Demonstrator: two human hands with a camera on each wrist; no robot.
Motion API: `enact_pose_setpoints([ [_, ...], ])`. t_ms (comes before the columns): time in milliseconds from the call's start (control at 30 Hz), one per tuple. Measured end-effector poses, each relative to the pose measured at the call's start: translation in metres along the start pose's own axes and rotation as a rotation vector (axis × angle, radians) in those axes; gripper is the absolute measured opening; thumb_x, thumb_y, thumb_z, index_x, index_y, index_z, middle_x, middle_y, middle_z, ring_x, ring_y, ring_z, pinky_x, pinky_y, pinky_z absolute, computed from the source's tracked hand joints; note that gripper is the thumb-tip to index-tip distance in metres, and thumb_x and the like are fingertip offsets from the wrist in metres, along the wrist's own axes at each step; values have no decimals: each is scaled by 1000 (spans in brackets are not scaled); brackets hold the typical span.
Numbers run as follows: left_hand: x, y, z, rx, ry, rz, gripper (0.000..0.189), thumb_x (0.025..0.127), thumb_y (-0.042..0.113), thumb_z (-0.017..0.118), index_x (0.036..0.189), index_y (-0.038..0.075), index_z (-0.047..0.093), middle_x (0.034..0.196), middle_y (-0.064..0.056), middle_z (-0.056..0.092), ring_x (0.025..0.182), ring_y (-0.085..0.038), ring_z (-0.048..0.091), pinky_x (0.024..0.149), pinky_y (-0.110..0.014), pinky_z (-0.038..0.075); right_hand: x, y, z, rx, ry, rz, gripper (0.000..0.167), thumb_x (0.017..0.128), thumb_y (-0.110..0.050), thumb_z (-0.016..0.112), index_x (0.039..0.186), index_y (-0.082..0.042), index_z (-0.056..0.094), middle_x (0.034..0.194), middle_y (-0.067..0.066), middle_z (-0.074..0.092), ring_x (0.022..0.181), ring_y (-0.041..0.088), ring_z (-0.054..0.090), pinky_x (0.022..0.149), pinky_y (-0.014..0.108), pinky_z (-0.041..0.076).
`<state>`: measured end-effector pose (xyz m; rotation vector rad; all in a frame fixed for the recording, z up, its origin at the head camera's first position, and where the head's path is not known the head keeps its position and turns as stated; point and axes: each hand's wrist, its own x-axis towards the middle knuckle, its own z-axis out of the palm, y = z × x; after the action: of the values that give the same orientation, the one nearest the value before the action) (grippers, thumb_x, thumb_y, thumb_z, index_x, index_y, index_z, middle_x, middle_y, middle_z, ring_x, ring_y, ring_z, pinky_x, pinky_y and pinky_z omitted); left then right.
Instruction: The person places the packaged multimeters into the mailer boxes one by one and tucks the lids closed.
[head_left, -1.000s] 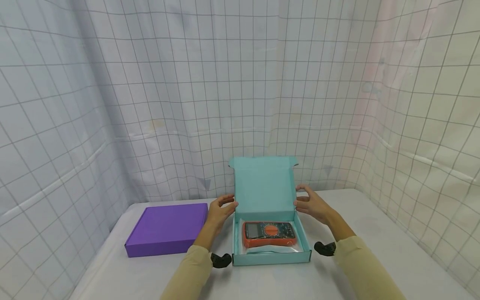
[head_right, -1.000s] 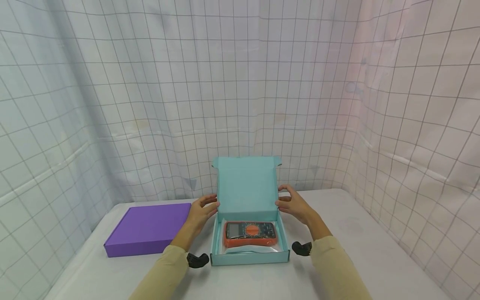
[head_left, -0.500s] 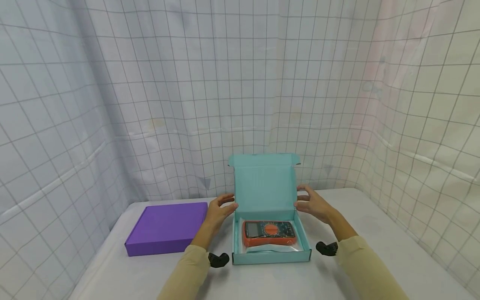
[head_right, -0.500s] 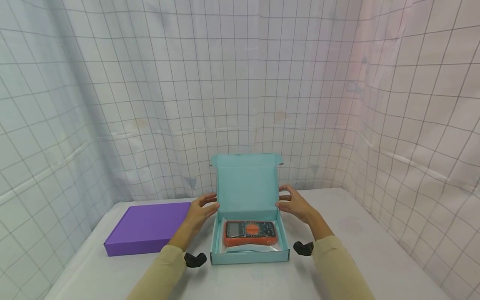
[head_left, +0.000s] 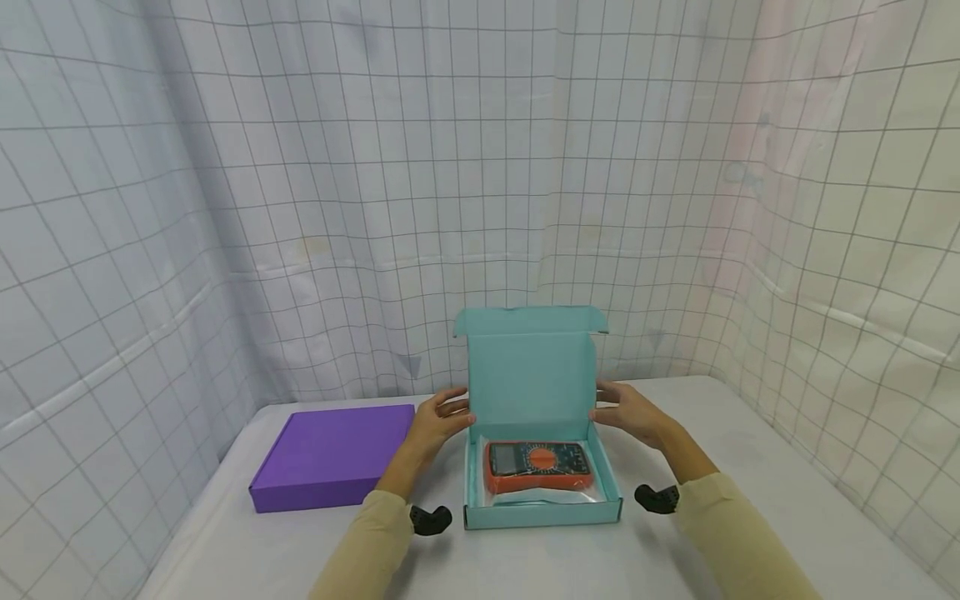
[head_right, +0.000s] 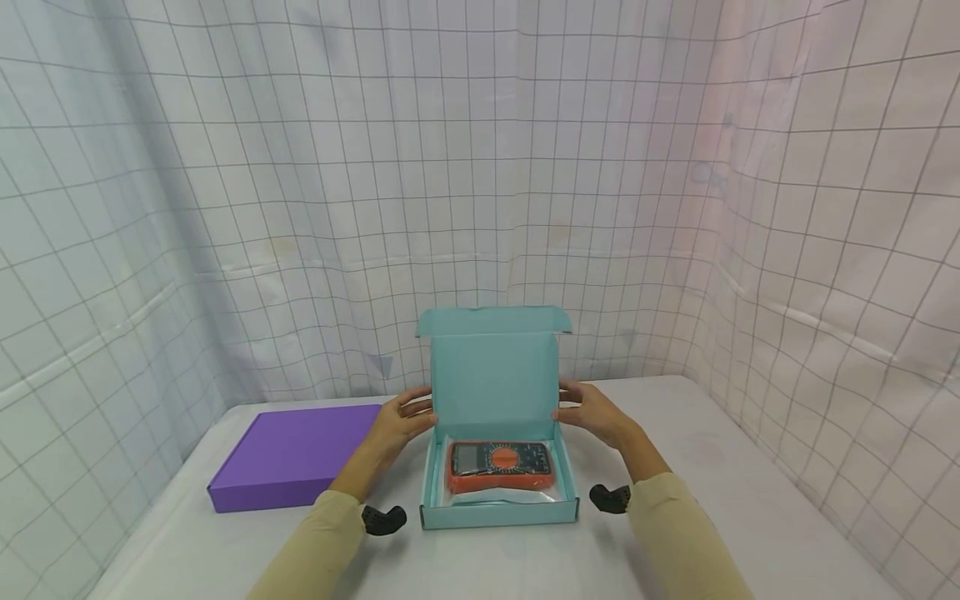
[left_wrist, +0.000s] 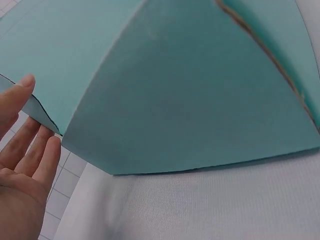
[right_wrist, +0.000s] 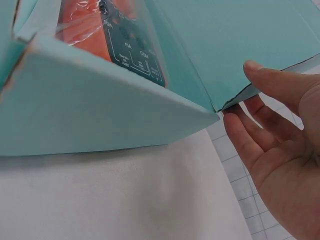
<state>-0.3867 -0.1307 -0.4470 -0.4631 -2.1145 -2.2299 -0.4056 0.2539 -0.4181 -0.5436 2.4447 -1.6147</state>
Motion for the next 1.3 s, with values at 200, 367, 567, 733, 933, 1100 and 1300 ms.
enact_pose_setpoints([
  [200,0,1,-4,44,-15,1,62,90,-3,77,147,-2,52,136,-25,61,127,-39,59,104,-48,49,0,-1,0,-24,2,-12,80,97,-11,74,161,1,28,157,29,38,143,50,37,106,59,44],
  [367,-1,1,-5,70,-50,-4,64,90,-4,77,148,-4,50,141,-26,57,131,-42,54,104,-47,49,-1,1,1,-18,13,-1,83,95,-11,77,162,-2,28,157,28,39,141,49,40,106,60,45],
  [567,-4,-1,-6,83,-92,16,64,91,-6,75,148,-8,47,146,-28,52,137,-44,48,106,-47,48,-2,3,5,-15,17,-6,87,91,-10,80,162,-5,30,157,26,40,139,49,43,105,63,43],
  [733,-6,-2,-7,120,-107,37,62,90,-5,76,146,-8,49,147,-27,51,138,-43,47,108,-49,46,-3,4,7,-7,16,-16,91,89,-10,81,163,-6,28,158,27,39,138,50,44,105,63,43],
  [933,-9,2,-8,221,-142,69,61,91,-1,78,145,-6,52,147,-26,52,138,-43,48,106,-48,48,-7,7,8,-18,1,-54,87,88,-5,81,160,2,30,156,29,40,136,51,46,104,59,46],
  [1100,-10,4,-7,297,-167,92,57,89,-4,78,141,-6,55,144,-25,54,136,-43,49,105,-49,49,-14,8,9,-48,-3,-76,83,87,-2,81,156,6,35,155,28,41,137,51,44,105,58,46],
  [1300,-13,5,-5,413,-183,145,56,86,-7,80,136,-2,58,139,-23,58,130,-45,54,100,-54,51,-21,11,11,-78,-12,-81,76,86,1,81,151,7,42,152,28,45,137,52,43,103,55,47],
])
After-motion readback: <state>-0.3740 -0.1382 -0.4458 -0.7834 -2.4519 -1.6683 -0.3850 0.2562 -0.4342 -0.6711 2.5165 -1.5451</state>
